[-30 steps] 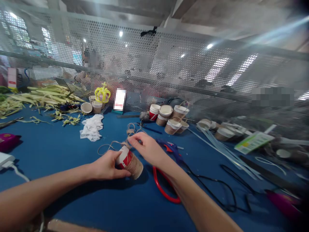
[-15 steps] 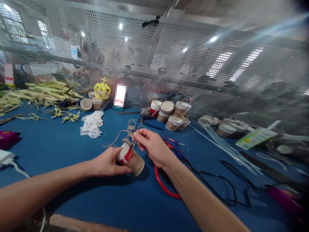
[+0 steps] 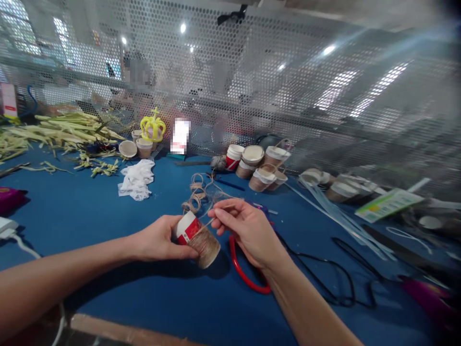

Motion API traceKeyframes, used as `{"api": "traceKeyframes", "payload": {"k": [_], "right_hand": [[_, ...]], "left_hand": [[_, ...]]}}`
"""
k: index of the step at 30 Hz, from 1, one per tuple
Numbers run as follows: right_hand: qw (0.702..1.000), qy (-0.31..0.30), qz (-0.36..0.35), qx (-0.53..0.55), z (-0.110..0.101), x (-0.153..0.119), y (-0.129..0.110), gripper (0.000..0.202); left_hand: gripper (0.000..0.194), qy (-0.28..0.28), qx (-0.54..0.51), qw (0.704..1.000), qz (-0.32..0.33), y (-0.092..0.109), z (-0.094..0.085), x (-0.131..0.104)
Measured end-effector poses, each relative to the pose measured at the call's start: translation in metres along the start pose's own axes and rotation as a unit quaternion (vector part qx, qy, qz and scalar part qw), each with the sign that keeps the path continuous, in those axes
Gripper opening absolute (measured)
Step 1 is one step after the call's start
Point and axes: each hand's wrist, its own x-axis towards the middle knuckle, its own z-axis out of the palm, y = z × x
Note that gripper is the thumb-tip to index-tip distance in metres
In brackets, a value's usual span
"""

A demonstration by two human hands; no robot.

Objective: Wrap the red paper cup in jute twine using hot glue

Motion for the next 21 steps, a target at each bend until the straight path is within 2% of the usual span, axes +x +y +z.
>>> {"api": "traceKeyframes", "payload": {"k": [9, 21], "right_hand": [[0.991, 0.047, -0.072, -0.1, 0.0042, -0.0014, 0.0048, 0.013], [0.991, 0.04, -0.035, -0.127, 0.0039, -0.0006, 0.0117, 0.012]], "left_hand": [[0.023, -0.014, 0.01, 1.0, -0.001, 0.003, 0.0011, -0.0021], [0.022, -0.022, 0.078, 0.996, 0.041, 0.0036, 0.0002, -0.005]]}}
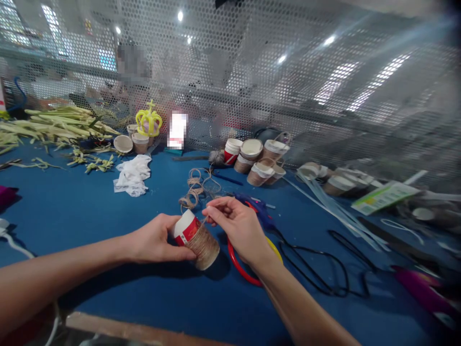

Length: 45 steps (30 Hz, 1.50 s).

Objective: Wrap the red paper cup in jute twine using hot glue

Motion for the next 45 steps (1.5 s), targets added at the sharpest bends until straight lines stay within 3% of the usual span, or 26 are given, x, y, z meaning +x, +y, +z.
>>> {"api": "traceKeyframes", "payload": {"k": [15, 25, 28, 30, 33, 37, 45], "right_hand": [[0.991, 0.004, -0.032, -0.127, 0.006, -0.004, 0.004, 0.006], [0.992, -0.009, -0.023, -0.123, 0.012, -0.002, 0.004, 0.006], [0.993, -0.027, 0.029, -0.114, 0.008, -0.001, 0.004, 0.019], [0.992, -0.042, 0.046, -0.106, 0.004, -0.002, 0.003, 0.025], [0.991, -0.106, 0.065, -0.058, 0.0, -0.005, 0.002, 0.035], [0.979, -0.176, 0.098, 0.012, -0.001, -0.009, 0.003, 0.039], [0.99, -0.117, 0.04, -0.073, 0.001, -0.009, 0.006, 0.043]], "left_hand": [[0.021, 0.005, 0.06, 0.998, 0.022, 0.001, 0.0, -0.001], [0.02, 0.004, 0.068, 0.997, 0.037, 0.001, 0.0, -0.002], [0.019, 0.018, 0.079, 0.996, 0.05, 0.001, -0.001, -0.002], [0.02, 0.056, 0.095, 0.992, 0.054, -0.001, -0.002, -0.001], [0.021, 0.104, 0.119, 0.985, 0.065, -0.005, -0.004, 0.0], [0.022, 0.11, 0.134, 0.982, 0.073, -0.007, -0.007, 0.002], [0.029, 0.111, 0.065, 0.992, 0.008, -0.006, -0.008, 0.003]]}}
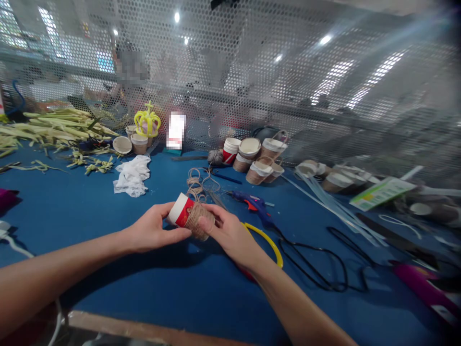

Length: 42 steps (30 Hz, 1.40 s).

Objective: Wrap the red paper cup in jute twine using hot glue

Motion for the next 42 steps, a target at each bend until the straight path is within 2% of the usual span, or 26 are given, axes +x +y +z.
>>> {"api": "traceKeyframes", "payload": {"k": [3, 9, 23, 30, 36, 39, 42], "right_hand": [[1.0, 0.008, 0.008, -0.007, 0.0014, -0.0008, -0.0015, 0.041], [0.999, 0.006, 0.024, 0.03, 0.0029, -0.0009, -0.0004, 0.042], [0.999, 0.004, 0.042, 0.023, 0.0027, 0.001, 0.0054, 0.045], [0.991, -0.005, 0.076, 0.107, 0.0031, 0.0008, 0.0027, 0.038], [0.983, -0.011, 0.096, 0.158, 0.0047, 0.0009, 0.0042, 0.036], [0.99, -0.007, 0.081, 0.117, 0.0043, 0.0005, 0.0033, 0.037], [0.999, 0.012, 0.038, 0.019, 0.0033, -0.0001, 0.0014, 0.038]], "left_hand": [[0.027, -0.003, -0.016, 1.0, -0.006, -0.0004, -0.0003, 0.0004], [0.029, -0.046, -0.09, 0.995, -0.026, -0.0015, -0.0028, 0.0016], [0.033, -0.037, -0.115, 0.991, -0.052, -0.0025, -0.0014, 0.0005], [0.03, -0.078, -0.122, 0.989, -0.042, 0.0002, -0.0086, 0.0037], [0.026, -0.073, -0.1, 0.991, -0.053, -0.0033, -0.0091, 0.0039], [0.025, -0.071, -0.098, 0.991, -0.055, -0.0022, -0.0091, 0.0042], [0.028, -0.078, -0.114, 0.988, -0.061, 0.0004, -0.0097, 0.0049]]}}
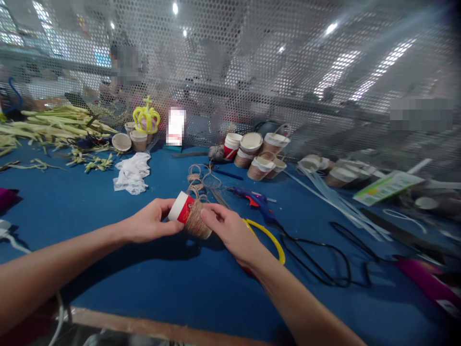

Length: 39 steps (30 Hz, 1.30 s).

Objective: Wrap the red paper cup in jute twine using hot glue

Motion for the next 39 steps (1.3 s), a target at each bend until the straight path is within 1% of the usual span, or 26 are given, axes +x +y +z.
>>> {"api": "traceKeyframes", "payload": {"k": [3, 8, 12, 16, 20, 22, 24, 26, 28, 30, 32, 34, 36, 39], "right_hand": [[0.995, 0.029, -0.046, -0.086, 0.001, -0.001, 0.0, 0.039], [0.981, 0.047, -0.113, -0.15, 0.007, -0.004, 0.006, 0.046], [0.961, 0.071, -0.171, -0.203, 0.012, -0.006, 0.01, 0.045], [0.948, 0.054, -0.207, -0.235, 0.014, -0.006, 0.013, 0.047], [0.942, 0.023, -0.215, -0.257, 0.011, -0.005, 0.013, 0.053], [0.947, 0.014, -0.209, -0.242, 0.01, -0.004, 0.012, 0.054], [0.96, 0.007, -0.197, -0.201, 0.008, -0.003, 0.009, 0.049], [0.977, -0.007, -0.166, -0.131, 0.007, -0.001, 0.006, 0.04], [0.993, -0.024, -0.109, -0.034, 0.008, 0.001, 0.004, 0.033], [0.996, -0.025, -0.064, 0.058, 0.01, 0.003, 0.004, 0.027], [0.993, -0.006, -0.061, 0.104, 0.012, 0.005, 0.004, 0.017], [0.991, 0.011, -0.08, 0.106, 0.013, 0.006, 0.005, 0.009], [0.992, 0.019, -0.094, 0.088, 0.013, 0.007, 0.005, 0.01], [0.992, 0.008, -0.121, 0.032, 0.011, 0.008, -0.001, 0.011]], "left_hand": [[0.033, 0.006, -0.024, 1.0, -0.002, 0.002, 0.001, 0.0], [0.033, 0.035, -0.039, 0.998, -0.021, 0.003, 0.006, 0.0], [0.028, 0.062, -0.056, 0.996, -0.026, 0.004, 0.007, 0.0], [0.025, 0.059, -0.081, 0.995, -0.028, 0.002, 0.008, 0.001], [0.023, 0.058, -0.081, 0.994, -0.032, 0.0, 0.01, 0.002], [0.023, 0.058, -0.077, 0.995, -0.038, 0.001, 0.011, 0.002], [0.024, 0.048, -0.075, 0.995, -0.045, 0.003, 0.013, 0.001], [0.024, 0.035, -0.07, 0.996, -0.051, 0.004, 0.015, 0.001], [0.022, 0.023, -0.057, 0.997, -0.053, 0.004, 0.016, 0.0], [0.021, 0.011, -0.034, 0.998, -0.053, 0.003, 0.017, -0.001], [0.021, 0.004, -0.011, 0.998, -0.054, 0.001, 0.017, -0.002], [0.021, -0.001, 0.009, 0.998, -0.058, 0.0, 0.016, -0.003], [0.022, -0.013, 0.016, 0.998, -0.06, 0.0, 0.015, -0.004], [0.024, -0.032, 0.015, 0.997, -0.062, 0.001, 0.015, -0.004]]}}
